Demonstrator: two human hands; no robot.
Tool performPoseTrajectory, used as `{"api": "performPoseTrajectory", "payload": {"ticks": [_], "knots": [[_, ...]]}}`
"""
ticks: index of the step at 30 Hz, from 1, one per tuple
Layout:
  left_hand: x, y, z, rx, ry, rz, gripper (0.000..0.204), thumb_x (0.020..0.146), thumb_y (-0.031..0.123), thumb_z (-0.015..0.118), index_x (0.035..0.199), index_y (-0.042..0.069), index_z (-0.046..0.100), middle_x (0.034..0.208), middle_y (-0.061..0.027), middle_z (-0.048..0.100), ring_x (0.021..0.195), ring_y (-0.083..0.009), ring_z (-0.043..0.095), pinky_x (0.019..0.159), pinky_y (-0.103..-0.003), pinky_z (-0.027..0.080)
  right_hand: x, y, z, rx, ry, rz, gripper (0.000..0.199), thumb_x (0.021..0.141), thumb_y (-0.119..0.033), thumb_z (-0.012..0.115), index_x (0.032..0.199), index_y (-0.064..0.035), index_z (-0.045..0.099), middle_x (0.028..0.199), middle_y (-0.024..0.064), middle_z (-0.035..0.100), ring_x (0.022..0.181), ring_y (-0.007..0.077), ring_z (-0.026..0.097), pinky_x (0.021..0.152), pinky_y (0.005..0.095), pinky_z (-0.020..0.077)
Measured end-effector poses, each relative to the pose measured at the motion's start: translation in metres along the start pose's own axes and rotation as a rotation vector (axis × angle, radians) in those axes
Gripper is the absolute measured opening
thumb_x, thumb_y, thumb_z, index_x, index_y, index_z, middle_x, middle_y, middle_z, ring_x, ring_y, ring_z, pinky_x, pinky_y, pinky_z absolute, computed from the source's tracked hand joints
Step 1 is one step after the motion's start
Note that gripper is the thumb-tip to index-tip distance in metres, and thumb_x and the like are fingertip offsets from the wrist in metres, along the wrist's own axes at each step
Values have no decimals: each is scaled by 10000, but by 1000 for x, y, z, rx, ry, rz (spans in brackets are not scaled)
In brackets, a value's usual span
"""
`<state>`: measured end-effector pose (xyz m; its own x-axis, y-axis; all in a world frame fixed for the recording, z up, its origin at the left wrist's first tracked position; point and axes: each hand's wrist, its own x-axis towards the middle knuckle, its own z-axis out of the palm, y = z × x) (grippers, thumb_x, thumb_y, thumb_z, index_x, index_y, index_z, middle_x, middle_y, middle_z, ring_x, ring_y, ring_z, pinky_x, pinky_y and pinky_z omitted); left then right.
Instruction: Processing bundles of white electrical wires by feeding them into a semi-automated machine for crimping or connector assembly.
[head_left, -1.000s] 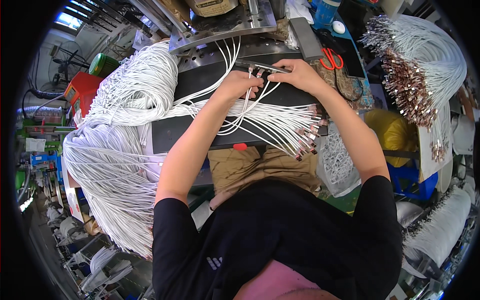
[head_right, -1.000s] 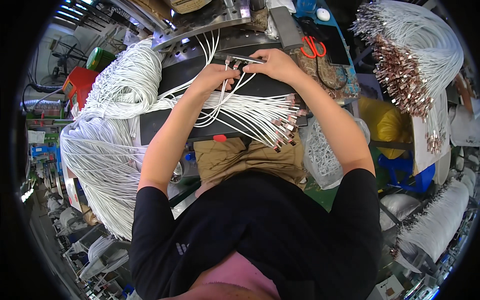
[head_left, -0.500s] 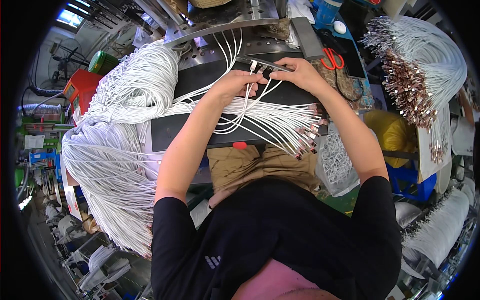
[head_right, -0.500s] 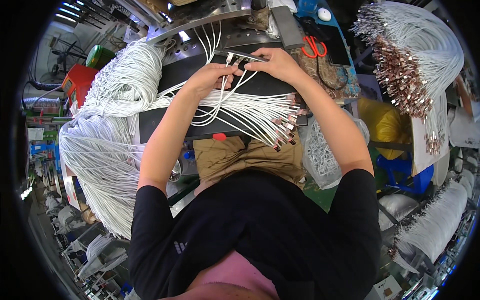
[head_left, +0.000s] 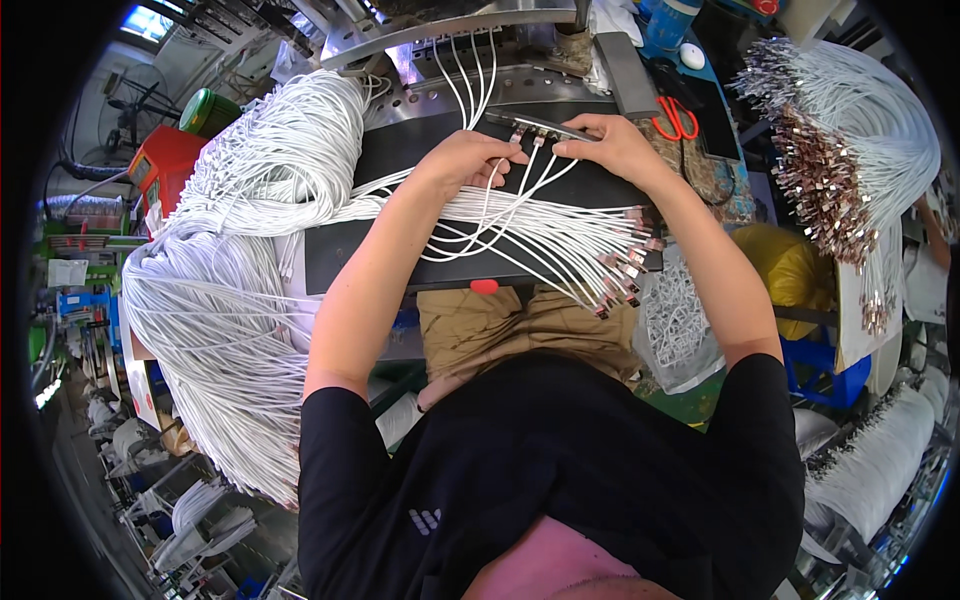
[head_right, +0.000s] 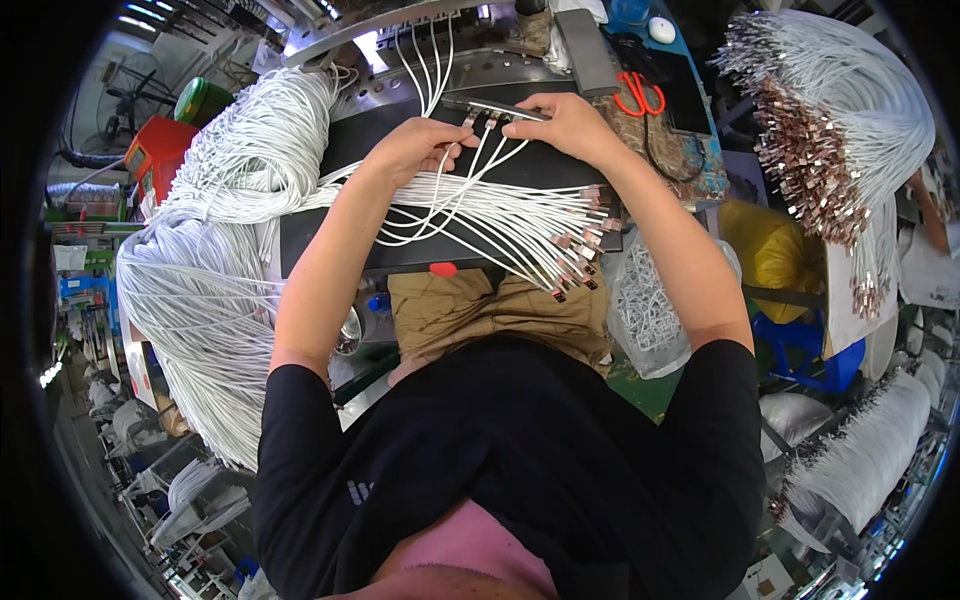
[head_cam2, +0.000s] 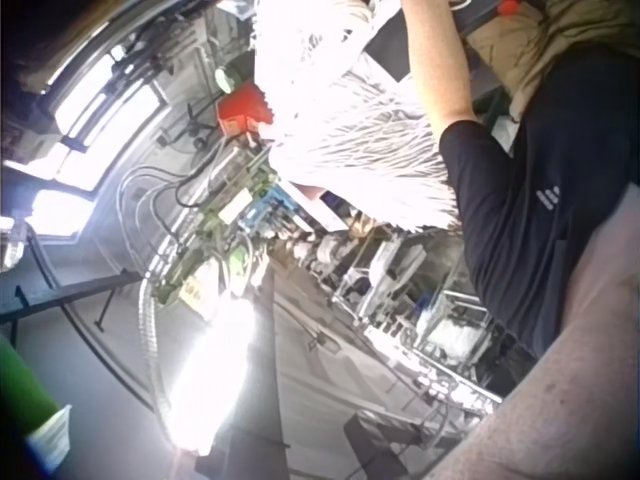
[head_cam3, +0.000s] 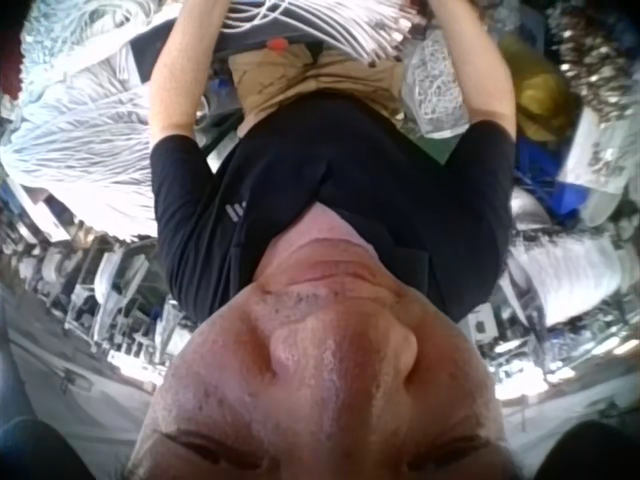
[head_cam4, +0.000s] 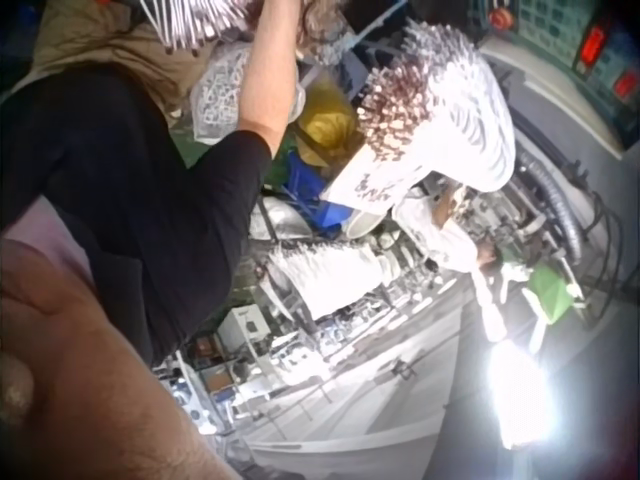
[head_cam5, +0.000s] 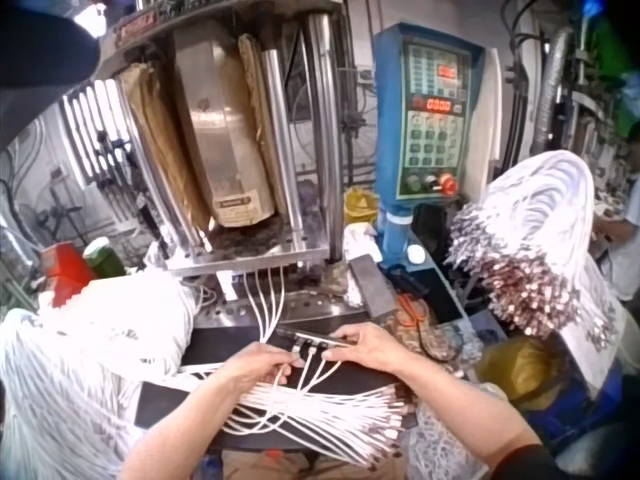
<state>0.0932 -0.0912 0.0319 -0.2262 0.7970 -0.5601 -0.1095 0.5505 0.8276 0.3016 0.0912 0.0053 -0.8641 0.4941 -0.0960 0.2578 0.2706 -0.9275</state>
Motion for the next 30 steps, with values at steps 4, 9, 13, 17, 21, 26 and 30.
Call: {"api": "performPoseTrajectory", "payload": {"ticks": [4,9,13,17,21,26,30], "knots": [[-1,2,10,55,-8,18,341,1001,341,701,1040,17,800,766,18,640,667,-96,626,634,-213,483,-5,-6,1,-81,-31,-64,582,820,-436,855,1199,-8,745,950,126,785,829,176,732,781,303,547],[-11,1,-4,584,203,165,361,962,392,709,1003,50,816,823,-87,760,709,-189,724,711,-325,555,-4,-17,0,-358,-4,-119,500,895,-578,718,1107,-133,801,913,132,780,860,300,749,825,394,552],[1,17,-35,324,672,427,481,962,428,700,1199,11,726,1058,-163,778,989,-231,743,911,-383,553,48,-16,4,-698,462,-566,405,941,-461,721,1066,-80,771,1025,149,758,958,318,710,868,395,530],[28,29,-51,-334,222,266,564,1038,459,630,1284,-48,632,1103,-212,749,960,-275,731,910,-372,584,156,-12,14,-869,576,-580,449,1037,-304,544,1347,14,611,1341,260,636,1337,408,538,1088,503,449],[27,16,-43,-180,141,333,429,1079,419,571,1136,2,653,716,49,470,561,-42,328,519,-240,255,242,-17,7,-827,531,-438,436,1014,-340,583,1285,-4,644,1267,242,657,1274,396,565,1053,494,462],[-24,17,-14,208,463,438,411,1024,441,652,1003,32,688,743,20,507,623,-66,413,552,-257,321,273,-15,-11,-759,507,-409,425,986,-386,632,1207,-26,685,1175,220,683,1195,381,599,1009,482,478],[-95,25,-41,581,538,809,359,1064,384,593,1132,61,734,746,29,562,654,-87,478,621,-275,400,275,-14,-11,-712,506,-426,422,964,-422,671,1144,-43,718,1102,203,703,1132,368,626,974,472,491]]}}
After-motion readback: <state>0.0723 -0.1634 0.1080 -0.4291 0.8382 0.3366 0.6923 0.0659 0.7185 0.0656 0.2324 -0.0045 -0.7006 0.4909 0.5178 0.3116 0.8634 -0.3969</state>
